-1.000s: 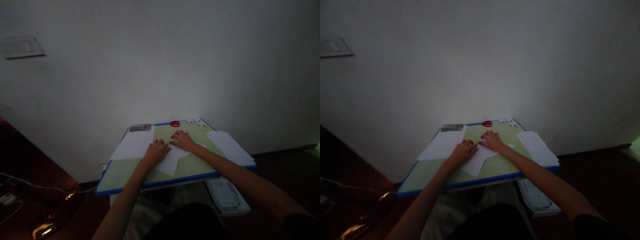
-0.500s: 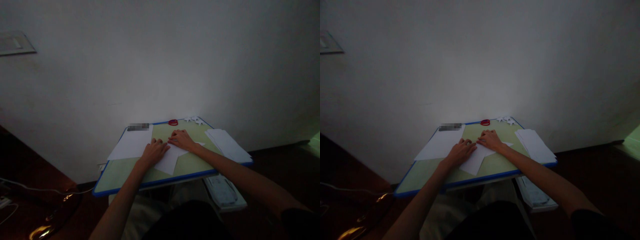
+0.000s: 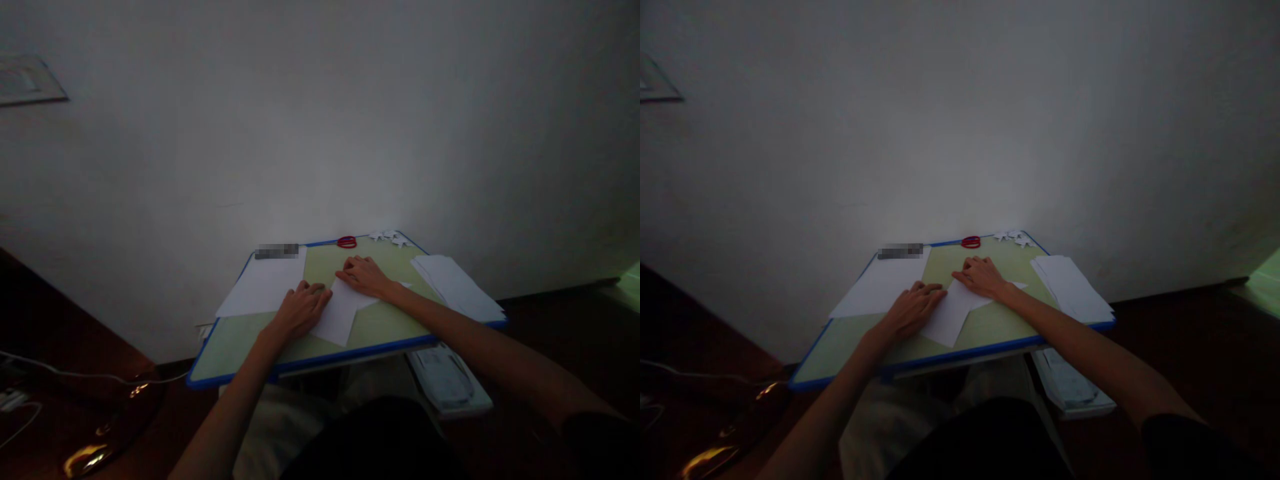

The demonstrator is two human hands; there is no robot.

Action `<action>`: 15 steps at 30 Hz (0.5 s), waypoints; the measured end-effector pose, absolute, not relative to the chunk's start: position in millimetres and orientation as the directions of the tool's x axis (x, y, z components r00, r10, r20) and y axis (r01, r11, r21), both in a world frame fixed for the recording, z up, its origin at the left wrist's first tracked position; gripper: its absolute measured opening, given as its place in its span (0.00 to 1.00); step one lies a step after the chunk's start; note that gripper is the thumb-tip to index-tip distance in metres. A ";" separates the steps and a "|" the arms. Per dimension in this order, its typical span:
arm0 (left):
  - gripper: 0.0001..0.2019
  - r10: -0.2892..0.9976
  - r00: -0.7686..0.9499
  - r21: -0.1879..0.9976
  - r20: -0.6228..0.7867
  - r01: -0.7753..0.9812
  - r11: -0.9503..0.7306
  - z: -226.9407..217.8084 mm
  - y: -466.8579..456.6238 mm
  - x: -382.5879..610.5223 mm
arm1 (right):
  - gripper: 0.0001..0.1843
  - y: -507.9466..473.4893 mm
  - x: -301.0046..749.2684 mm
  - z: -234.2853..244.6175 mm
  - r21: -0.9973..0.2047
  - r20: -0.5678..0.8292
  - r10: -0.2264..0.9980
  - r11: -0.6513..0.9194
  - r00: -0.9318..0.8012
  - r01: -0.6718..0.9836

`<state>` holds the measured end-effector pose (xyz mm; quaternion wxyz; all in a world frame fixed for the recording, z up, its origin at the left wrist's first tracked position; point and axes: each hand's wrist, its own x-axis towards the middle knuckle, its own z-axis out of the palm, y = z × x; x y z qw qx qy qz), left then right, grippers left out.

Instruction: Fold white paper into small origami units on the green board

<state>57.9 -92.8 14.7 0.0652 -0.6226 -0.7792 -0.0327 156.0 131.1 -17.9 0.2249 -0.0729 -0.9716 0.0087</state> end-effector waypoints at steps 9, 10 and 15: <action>0.25 0.961 -0.224 -0.062 0.160 0.970 0.236 17.2 -116.6 71.1 | 0.30 131.0 156.2 -17.6 -0.069 0.434 0.151 0.988 -0.888 0.135; 0.25 0.962 -0.219 -0.066 0.165 0.970 0.233 17.3 -120.0 72.3 | 0.30 131.1 156.0 -17.7 -0.068 0.435 0.149 0.989 -0.888 0.132; 0.23 0.954 -0.216 -0.041 0.208 0.973 0.229 15.1 -135.7 76.4 | 0.30 130.8 155.5 -18.0 -0.072 0.424 0.156 0.988 -0.892 0.138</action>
